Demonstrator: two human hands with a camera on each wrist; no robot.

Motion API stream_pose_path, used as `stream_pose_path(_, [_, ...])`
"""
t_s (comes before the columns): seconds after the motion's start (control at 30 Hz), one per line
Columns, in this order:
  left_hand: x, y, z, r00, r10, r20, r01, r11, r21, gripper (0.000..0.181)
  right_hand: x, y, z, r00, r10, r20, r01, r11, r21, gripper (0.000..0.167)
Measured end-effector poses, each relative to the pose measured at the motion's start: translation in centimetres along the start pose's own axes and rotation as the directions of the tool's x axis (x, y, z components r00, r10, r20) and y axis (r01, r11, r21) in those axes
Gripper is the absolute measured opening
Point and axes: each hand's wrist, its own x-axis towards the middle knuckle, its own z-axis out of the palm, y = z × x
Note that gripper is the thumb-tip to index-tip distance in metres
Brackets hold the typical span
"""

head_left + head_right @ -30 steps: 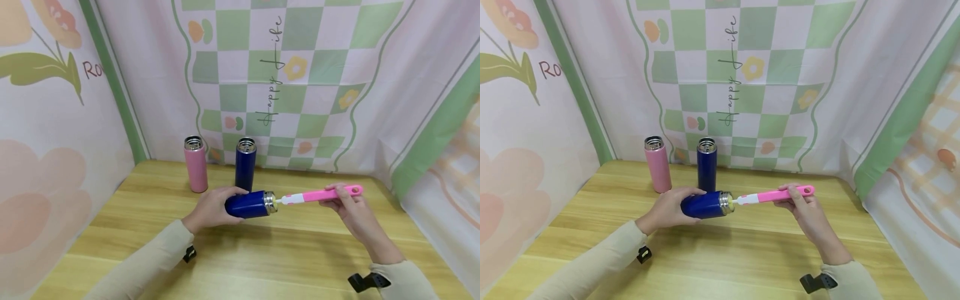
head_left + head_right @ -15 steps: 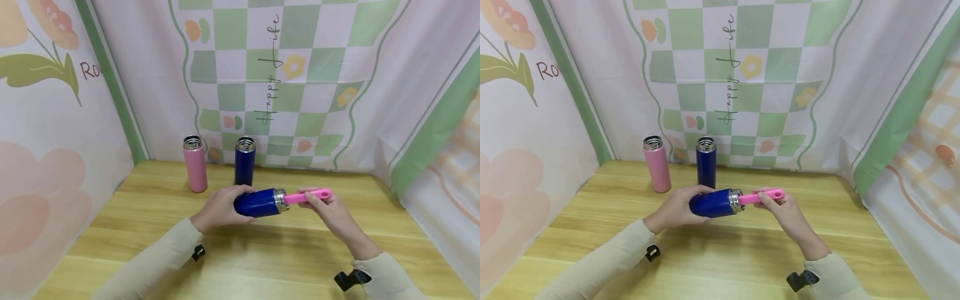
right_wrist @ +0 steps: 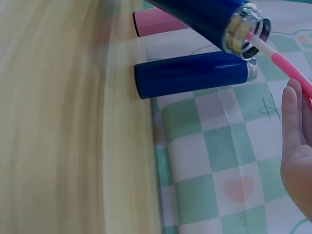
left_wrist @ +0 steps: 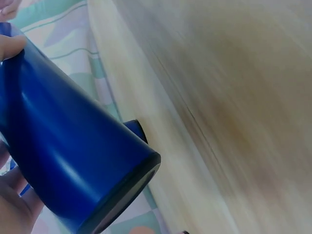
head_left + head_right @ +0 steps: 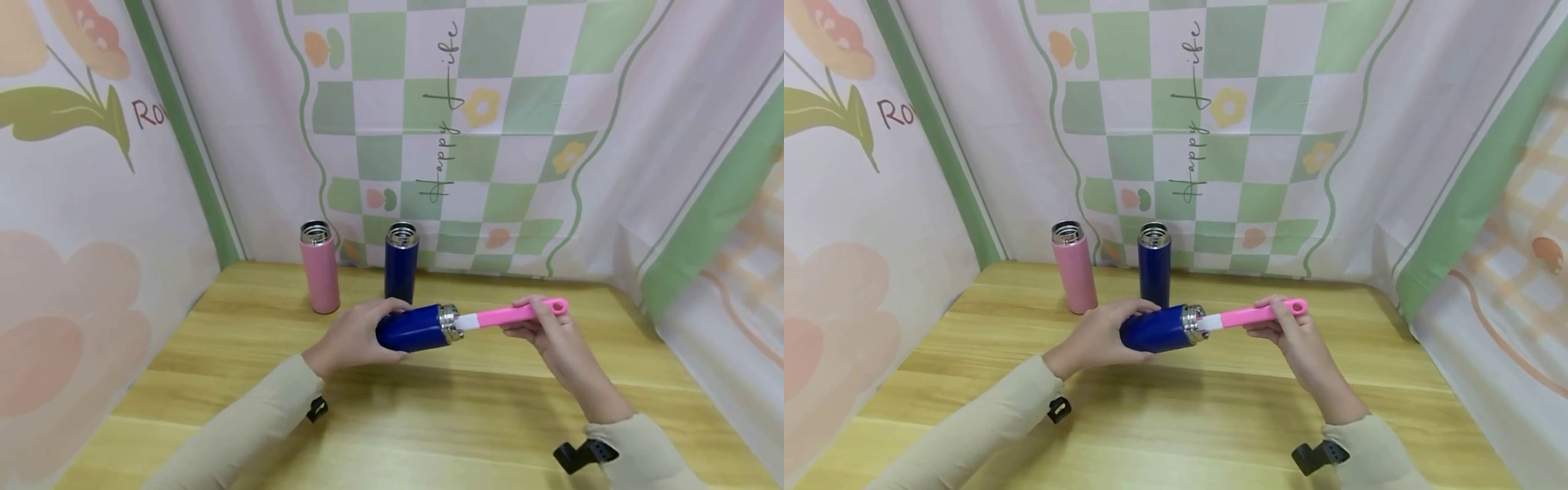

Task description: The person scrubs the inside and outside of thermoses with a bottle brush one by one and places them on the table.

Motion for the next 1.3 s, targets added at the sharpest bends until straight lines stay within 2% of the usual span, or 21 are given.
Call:
stream_pose_path(0.17, [-0.2,-0.2,-0.4,1.0,-0.01,0.024,0.009,0.999,0.036,0.071,0.0,-0.6,-0.6,0.999,-0.021,-0.045,0.022,0.999,0.032,0.038])
stream_pose_path(0.47, [0.0,-0.3,-0.8,0.999,0.006,0.034,-0.009,0.996,0.09,0.071,0.0,-1.6,-1.1,0.997,-0.075,-0.015,0.076,0.994,0.073,0.039])
stream_pose_path(0.9, [-0.2,-0.1,-1.8,0.996,-0.037,0.08,0.028,0.994,0.106,0.072,-0.1,-2.9,-1.9,0.996,-0.073,-0.053,0.079,0.991,0.105,0.038])
stream_pose_path(1.07, [-0.4,-0.3,-1.9,0.997,-0.036,0.073,0.026,0.991,0.129,0.073,-0.2,-3.2,-2.4,0.995,-0.093,-0.04,0.098,0.982,0.16,0.039])
stream_pose_path(1.3, [-0.6,-0.6,-1.9,0.998,-0.015,0.064,0.005,0.987,0.158,0.073,-0.3,-3.6,-2.7,0.994,-0.094,-0.046,0.101,0.98,0.171,0.04])
